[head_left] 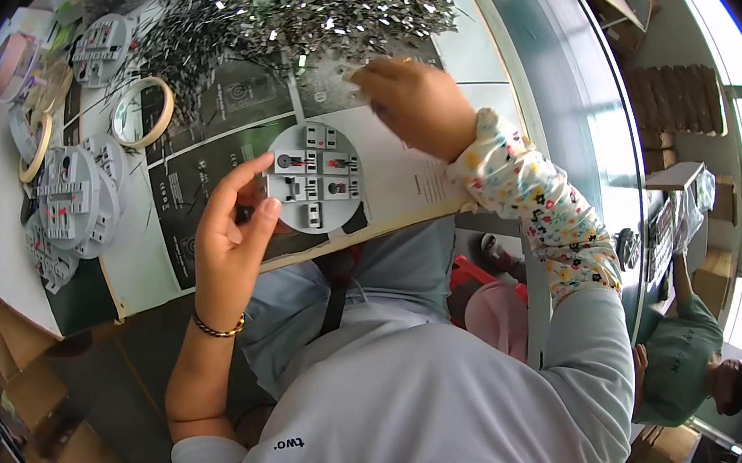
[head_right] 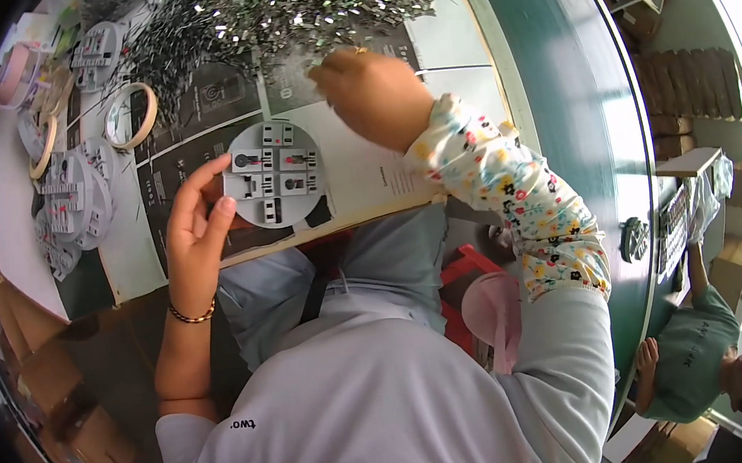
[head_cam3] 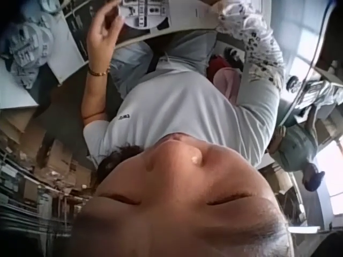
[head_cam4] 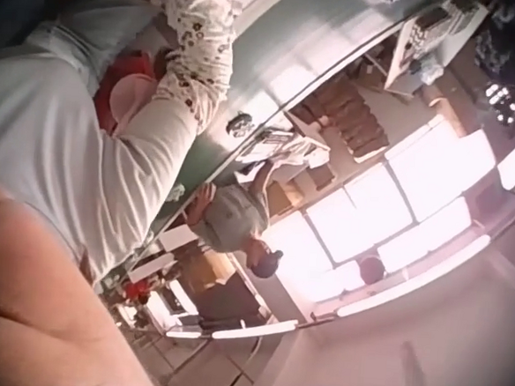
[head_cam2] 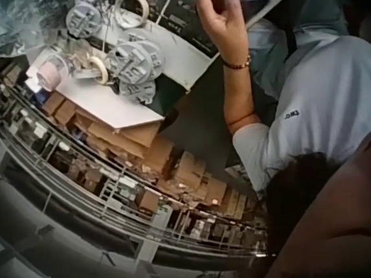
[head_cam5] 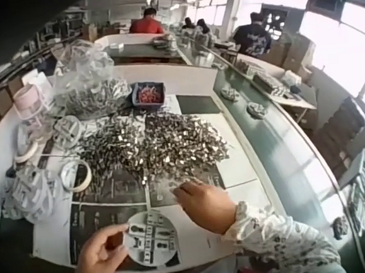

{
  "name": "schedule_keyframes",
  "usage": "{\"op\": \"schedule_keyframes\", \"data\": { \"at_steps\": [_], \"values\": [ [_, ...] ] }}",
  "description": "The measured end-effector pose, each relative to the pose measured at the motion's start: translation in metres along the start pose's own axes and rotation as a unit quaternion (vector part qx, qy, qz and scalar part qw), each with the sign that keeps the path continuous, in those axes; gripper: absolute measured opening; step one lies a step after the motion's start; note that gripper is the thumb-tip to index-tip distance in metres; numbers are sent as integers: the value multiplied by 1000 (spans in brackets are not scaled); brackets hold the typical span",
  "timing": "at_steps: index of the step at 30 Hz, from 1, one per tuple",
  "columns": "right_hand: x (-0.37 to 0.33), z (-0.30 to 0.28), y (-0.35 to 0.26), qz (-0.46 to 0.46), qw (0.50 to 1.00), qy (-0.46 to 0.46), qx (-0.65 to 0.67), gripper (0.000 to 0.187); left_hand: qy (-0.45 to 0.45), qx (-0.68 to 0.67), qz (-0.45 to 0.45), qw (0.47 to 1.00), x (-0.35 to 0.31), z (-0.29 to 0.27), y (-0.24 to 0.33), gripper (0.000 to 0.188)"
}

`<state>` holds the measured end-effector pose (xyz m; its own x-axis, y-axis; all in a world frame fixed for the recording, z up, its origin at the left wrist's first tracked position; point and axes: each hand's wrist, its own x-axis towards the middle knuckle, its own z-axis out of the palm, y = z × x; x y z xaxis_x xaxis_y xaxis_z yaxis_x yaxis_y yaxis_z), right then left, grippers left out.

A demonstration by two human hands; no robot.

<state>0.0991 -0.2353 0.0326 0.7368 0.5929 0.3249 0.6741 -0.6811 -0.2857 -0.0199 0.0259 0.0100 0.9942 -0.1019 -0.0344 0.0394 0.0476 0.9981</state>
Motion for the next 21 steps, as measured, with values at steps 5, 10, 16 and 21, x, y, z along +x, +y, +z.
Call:
{"op": "schedule_keyframes", "data": {
  "at_steps": [5,10,16,21],
  "values": [
    [-1,12,-15,37,993,-87,-67,35,-60,454,67,886,-7,-12,7,38],
    [-6,-19,-47,117,923,-20,365,31,2,330,195,924,21,24,24,29],
    [-22,-36,-82,7,946,104,307,26,31,204,335,919,35,47,28,18],
    [-42,-48,-85,-111,989,67,76,28,-86,283,338,893,29,37,40,17]
  ]
}}
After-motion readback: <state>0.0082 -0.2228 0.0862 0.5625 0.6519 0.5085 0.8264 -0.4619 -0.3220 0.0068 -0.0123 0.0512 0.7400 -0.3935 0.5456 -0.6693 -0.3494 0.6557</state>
